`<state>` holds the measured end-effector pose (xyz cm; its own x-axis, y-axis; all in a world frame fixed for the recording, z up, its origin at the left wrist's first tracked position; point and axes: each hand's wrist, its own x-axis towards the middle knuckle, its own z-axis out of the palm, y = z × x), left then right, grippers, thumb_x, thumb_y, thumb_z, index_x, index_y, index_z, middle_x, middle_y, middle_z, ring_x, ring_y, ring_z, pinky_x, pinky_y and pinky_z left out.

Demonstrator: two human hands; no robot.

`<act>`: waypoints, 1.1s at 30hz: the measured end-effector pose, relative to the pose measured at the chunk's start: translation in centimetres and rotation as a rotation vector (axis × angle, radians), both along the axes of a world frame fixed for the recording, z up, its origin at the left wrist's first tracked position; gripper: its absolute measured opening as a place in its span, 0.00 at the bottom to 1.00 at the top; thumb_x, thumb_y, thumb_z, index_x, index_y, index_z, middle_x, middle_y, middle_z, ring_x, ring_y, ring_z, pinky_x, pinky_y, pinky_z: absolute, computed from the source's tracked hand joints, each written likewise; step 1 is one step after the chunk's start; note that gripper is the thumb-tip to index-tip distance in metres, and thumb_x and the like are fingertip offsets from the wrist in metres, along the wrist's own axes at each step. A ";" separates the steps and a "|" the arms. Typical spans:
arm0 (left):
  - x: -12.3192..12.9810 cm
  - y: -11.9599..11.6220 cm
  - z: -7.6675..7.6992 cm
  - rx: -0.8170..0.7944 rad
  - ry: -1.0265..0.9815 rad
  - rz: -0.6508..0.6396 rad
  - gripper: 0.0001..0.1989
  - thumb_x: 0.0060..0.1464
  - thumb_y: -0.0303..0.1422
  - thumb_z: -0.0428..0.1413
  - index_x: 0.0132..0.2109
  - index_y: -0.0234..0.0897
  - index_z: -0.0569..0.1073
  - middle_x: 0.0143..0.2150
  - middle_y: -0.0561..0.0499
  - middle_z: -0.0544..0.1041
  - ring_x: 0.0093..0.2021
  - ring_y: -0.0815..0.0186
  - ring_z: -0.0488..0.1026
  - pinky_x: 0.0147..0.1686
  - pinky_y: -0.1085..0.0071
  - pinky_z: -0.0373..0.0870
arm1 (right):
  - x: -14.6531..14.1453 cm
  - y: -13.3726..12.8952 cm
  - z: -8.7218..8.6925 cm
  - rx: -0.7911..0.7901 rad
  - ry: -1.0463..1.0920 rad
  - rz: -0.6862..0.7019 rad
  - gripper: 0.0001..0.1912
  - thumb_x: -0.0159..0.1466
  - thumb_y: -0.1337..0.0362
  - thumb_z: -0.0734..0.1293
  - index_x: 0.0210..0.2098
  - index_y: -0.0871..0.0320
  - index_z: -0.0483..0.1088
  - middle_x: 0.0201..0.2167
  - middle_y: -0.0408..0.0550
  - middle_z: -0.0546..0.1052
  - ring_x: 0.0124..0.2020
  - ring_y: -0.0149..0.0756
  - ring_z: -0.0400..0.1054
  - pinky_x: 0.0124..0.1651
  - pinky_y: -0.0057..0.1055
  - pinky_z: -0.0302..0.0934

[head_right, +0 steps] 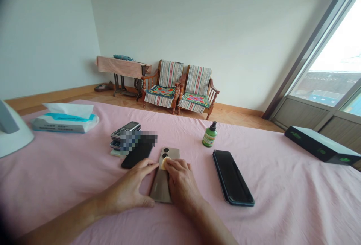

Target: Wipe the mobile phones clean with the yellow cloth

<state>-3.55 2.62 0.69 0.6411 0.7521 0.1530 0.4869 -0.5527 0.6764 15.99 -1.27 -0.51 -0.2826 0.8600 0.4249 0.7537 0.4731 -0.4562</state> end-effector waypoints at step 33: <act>-0.1 0.0 0.3 0.001 -0.044 -0.052 0.36 0.36 0.32 0.68 0.55 0.38 0.68 0.52 0.46 0.67 0.53 0.54 0.66 0.55 0.61 0.62 | -1.0 -3.9 2.1 -0.104 0.023 0.348 0.26 0.57 0.83 0.57 0.44 0.50 0.73 0.41 0.41 0.78 0.44 0.34 0.68 0.50 0.32 0.60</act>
<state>-3.62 2.62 1.03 0.6719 0.7179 0.1822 0.4275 -0.5768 0.6961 15.00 -5.14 1.59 -0.5575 0.7529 0.3498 0.5443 0.6496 -0.5308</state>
